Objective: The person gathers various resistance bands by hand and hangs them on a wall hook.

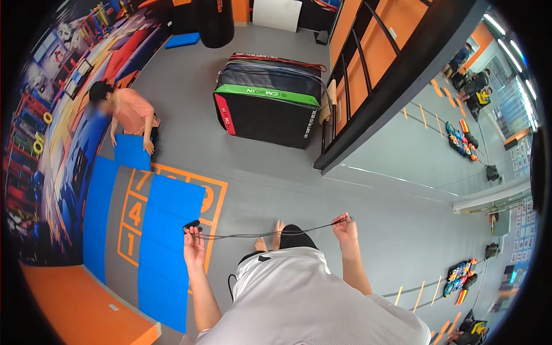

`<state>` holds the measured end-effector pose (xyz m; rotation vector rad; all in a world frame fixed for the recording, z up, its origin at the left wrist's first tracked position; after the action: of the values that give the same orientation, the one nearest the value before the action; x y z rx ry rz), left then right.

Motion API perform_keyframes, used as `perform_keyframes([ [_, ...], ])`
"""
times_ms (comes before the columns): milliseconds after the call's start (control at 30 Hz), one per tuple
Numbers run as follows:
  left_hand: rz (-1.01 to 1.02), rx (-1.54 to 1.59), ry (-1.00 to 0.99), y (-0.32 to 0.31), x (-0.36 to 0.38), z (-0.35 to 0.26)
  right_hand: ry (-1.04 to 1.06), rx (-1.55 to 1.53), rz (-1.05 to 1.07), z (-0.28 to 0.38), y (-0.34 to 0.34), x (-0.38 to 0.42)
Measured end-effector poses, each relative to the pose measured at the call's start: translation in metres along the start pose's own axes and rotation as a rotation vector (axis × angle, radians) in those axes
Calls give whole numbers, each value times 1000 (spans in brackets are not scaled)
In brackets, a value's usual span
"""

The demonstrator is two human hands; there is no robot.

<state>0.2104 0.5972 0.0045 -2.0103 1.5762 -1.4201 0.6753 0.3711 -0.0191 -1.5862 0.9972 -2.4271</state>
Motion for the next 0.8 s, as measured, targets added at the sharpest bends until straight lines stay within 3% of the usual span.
perform_keyframes([
  [200, 65, -174, -1, -103, -120, 14, 9, -11, 47, 2, -111, -79],
  [267, 235, -114, 20, -125, -173, 21, -28, -83, 182, 7, -139, -137],
  [367, 238, -124, 56, -185, -244, 53, 34, -129, 111, 14, -199, -231],
  [433, 130, -180, 78, -210, -281, 78, 44, -96, 149, 31, -247, -282],
  [533, 130, -136, 163, -238, -343, 110, 58, -30, 208, 49, -302, -364],
  [633, -56, -148, 170, -275, -396, 150, 26, 39, 25, 70, -340, -445],
  [667, -14, -174, 158, -289, -405, 165, -3, -4, 7, 77, -350, -475],
  [733, 137, -20, 112, -296, -445, 188, -74, -189, -91, 90, -376, -538],
  [767, 80, 61, 59, -303, -463, 198, -89, -160, -108, 92, -391, -567],
  [800, -31, 238, 133, -318, -481, 202, -87, -215, -86, 91, -409, -587],
])
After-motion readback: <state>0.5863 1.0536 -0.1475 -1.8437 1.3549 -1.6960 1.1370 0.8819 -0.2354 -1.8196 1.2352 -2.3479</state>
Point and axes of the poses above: each hand's wrist, its own x-axis away from the middle knuckle, its own y-axis out of the back of the hand, z = x × y, the point moved 1 cm from there along -x, towards the middle knuckle
